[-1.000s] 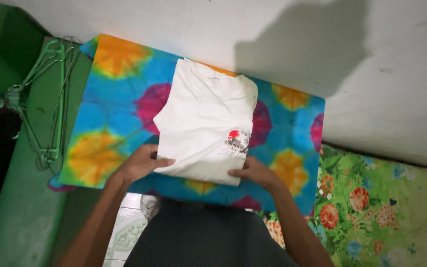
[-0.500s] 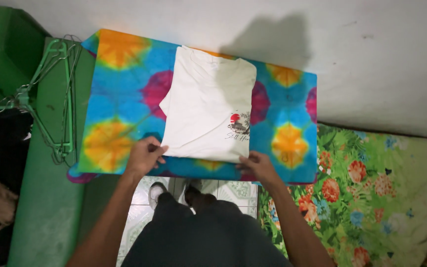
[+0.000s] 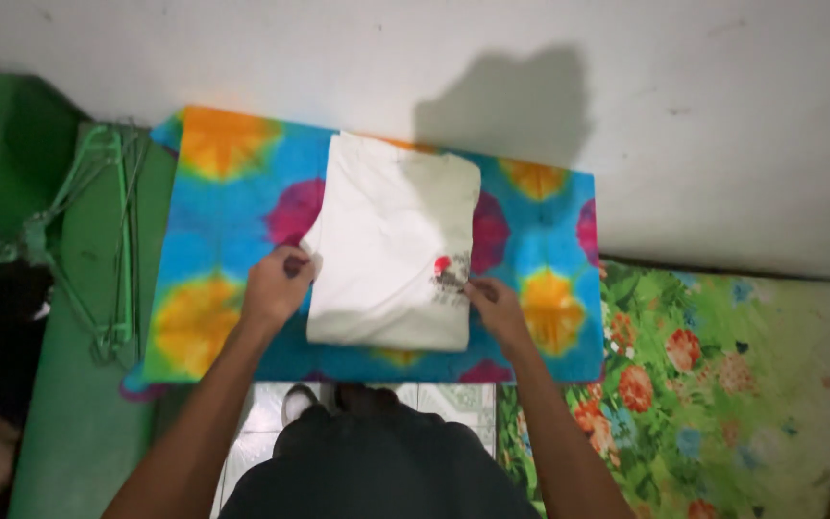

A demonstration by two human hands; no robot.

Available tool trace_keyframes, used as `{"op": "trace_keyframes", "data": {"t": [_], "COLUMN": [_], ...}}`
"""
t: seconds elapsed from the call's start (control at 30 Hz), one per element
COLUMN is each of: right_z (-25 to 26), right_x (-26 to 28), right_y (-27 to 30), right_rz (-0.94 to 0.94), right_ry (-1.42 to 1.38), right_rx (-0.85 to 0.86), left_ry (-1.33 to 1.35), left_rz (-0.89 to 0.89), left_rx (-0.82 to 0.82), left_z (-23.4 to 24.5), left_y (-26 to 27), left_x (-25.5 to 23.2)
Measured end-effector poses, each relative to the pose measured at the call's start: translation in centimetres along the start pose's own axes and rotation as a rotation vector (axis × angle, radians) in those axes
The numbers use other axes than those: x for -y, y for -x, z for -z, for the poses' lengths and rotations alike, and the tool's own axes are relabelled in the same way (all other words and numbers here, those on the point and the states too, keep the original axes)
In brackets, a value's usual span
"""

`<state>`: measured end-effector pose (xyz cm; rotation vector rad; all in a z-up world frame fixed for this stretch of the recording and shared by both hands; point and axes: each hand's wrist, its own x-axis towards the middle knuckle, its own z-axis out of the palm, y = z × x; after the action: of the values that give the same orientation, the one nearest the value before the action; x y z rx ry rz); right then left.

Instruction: The person folds a white t-shirt on a colorful mat, then picks up a dark blue hoodie from a nearby pile and folds it on the same mat. The person smooths and aligns each garment by hand before stacking them.

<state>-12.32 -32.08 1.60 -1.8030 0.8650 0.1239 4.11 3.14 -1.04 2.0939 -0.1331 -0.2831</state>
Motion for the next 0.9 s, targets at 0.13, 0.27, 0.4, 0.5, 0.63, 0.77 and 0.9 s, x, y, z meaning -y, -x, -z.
{"op": "trace_keyframes", "data": {"t": [0.13, 0.27, 0.4, 0.5, 0.63, 0.77, 0.9], "right_z": [-0.9, -1.8, -1.9, -2.0, -1.0, 0.5, 0.6], "right_x": [2.1, 4.8, 7.5, 9.2, 10.0, 9.2, 9.2], "right_y": [-6.1, -11.3, -14.8, -16.5, -18.1, -19.6, -20.5], "right_rz": [0.199, 0.267, 0.356, 0.290, 0.366, 0.319, 0.447], "right_ry": [-0.043, -0.063, -0.073, -0.007, 0.080, 0.224, 0.311], "right_rx": [-0.052, -0.103, -0.174, -0.242, -0.143, -0.147, -0.237], "left_ry": [0.058, 0.080, 0.067, 0.126, -0.103, -0.089, -0.199], "left_rz": [-0.075, -0.004, 0.036, -0.192, -0.319, 0.091, 0.017], "left_rx": [-0.058, 0.032, 0.018, -0.090, -0.072, 0.027, -0.009], "left_z": [-1.2, -2.4, -3.8, -4.5, -5.0, -4.5, -4.3], "left_y": [-4.8, -9.9, -14.2, -16.7, -18.5, -19.7, -20.5], "left_x": [-3.1, -5.8, -7.4, -7.9, -8.3, -8.8, -10.0]}}
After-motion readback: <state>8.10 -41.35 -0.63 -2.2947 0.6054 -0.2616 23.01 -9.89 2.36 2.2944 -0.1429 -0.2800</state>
